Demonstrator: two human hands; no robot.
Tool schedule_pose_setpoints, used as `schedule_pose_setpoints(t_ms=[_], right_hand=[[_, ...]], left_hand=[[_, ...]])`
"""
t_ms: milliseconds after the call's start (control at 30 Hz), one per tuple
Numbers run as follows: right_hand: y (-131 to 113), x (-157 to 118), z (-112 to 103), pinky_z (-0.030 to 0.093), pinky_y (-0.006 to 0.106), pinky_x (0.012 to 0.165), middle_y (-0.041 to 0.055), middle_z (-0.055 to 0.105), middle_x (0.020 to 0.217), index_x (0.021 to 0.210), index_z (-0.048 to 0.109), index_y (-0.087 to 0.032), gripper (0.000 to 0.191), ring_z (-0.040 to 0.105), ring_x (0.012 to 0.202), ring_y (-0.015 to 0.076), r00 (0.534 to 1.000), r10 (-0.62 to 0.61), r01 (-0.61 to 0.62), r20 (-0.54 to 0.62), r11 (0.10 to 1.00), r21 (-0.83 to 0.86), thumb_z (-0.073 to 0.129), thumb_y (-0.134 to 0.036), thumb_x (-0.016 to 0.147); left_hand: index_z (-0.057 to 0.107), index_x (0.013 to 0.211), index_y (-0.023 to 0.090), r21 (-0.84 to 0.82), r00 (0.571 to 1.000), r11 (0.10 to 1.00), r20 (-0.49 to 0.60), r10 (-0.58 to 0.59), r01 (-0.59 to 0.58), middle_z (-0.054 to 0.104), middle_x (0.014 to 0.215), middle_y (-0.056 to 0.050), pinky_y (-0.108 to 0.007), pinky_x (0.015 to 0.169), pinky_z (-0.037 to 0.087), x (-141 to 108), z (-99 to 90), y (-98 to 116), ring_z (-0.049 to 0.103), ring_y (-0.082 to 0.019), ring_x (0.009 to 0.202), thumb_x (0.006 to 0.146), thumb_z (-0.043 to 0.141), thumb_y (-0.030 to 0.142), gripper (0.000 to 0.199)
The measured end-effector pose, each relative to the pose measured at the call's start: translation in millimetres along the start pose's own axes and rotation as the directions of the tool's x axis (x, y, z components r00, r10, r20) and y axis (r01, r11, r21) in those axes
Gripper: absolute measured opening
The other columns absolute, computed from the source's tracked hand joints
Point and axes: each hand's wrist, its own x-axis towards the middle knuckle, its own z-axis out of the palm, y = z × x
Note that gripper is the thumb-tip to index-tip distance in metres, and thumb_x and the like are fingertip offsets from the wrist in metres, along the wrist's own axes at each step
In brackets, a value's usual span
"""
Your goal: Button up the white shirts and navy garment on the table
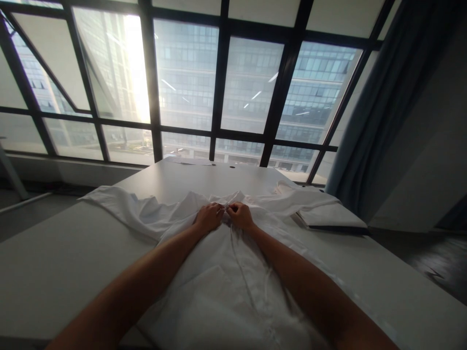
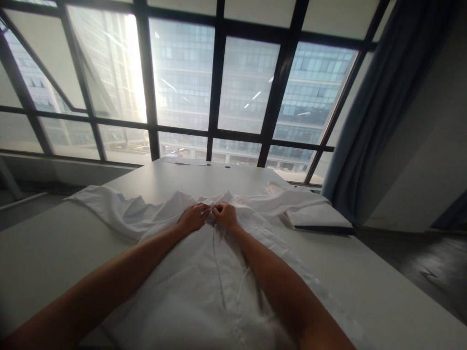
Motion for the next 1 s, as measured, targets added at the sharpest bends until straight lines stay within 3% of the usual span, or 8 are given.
schedule_pose_setpoints(t_ms=[133,233,400,667,1000], right_hand=[[-2.0,-0.8,-0.3,0.042,0.024,0.066,0.0029,0.067,0.077,0.077,0.07,-0.015,0.015,0.06,0.069,0.0157,0.998,-0.065,0.066,-0.005,0.998,0.015,0.059,-0.024,0.081],[-5.9,-3.0,-3.4,0.041,0.026,0.074,0.0037,0.066,0.08,0.077,0.067,-0.015,0.01,0.059,0.077,0.017,0.984,-0.176,0.176,0.012,0.977,-0.123,0.06,-0.02,0.083],[-14.9,-9.1,-9.3,0.035,0.032,0.086,0.0085,0.064,0.094,0.091,0.065,-0.014,0.01,0.056,0.092,0.0211,0.925,-0.375,0.372,0.064,0.856,-0.359,0.056,-0.02,0.091],[-18.4,-11.4,-8.8,0.034,0.033,0.086,0.0078,0.064,0.098,0.096,0.065,-0.015,0.014,0.056,0.095,0.0223,0.938,-0.34,0.342,0.073,0.863,-0.372,0.063,-0.027,0.09],[-17.5,-8.9,-9.2,0.032,0.033,0.087,0.0091,0.067,0.093,0.092,0.065,-0.015,0.019,0.057,0.091,0.0221,0.923,-0.353,0.382,0.152,0.799,-0.465,0.047,-0.018,0.099]], left_hand=[[0.072,0.106,0.02,-0.107,0.999,0.994,-0.015,0.036,-0.037,0.073,0.104,-0.008,-0.029,0.084,0.048,2.7,0.9,-4.0,0.067,-0.022,0.096,0.095,0.049,0.03,0.027],[0.073,0.097,0.019,-0.162,0.999,0.986,-0.015,0.038,-0.04,0.074,0.091,-0.007,-0.027,0.077,0.048,4.8,4.5,-8.6,0.068,-0.021,0.084,0.095,0.049,0.036,0.029],[0.072,0.085,0.015,-0.163,1.0,0.987,-0.011,-0.008,0.006,0.073,0.084,-0.011,-0.029,0.073,0.047,7.6,9.1,-12.7,0.067,-0.021,0.077,0.097,0.046,0.032,0.033],[0.071,0.092,0.016,-0.175,0.998,0.982,0.001,-0.07,0.069,0.074,0.089,-0.009,-0.026,0.074,0.046,8.4,6.1,-9.7,0.067,-0.019,0.081,0.097,0.045,0.028,0.029],[0.065,0.09,0.015,-0.091,0.999,0.995,0.013,-0.046,0.047,0.072,0.088,-0.011,-0.028,0.075,0.046,8.7,9.7,-10.2,0.068,-0.022,0.085,0.1,0.041,0.028,0.029]])
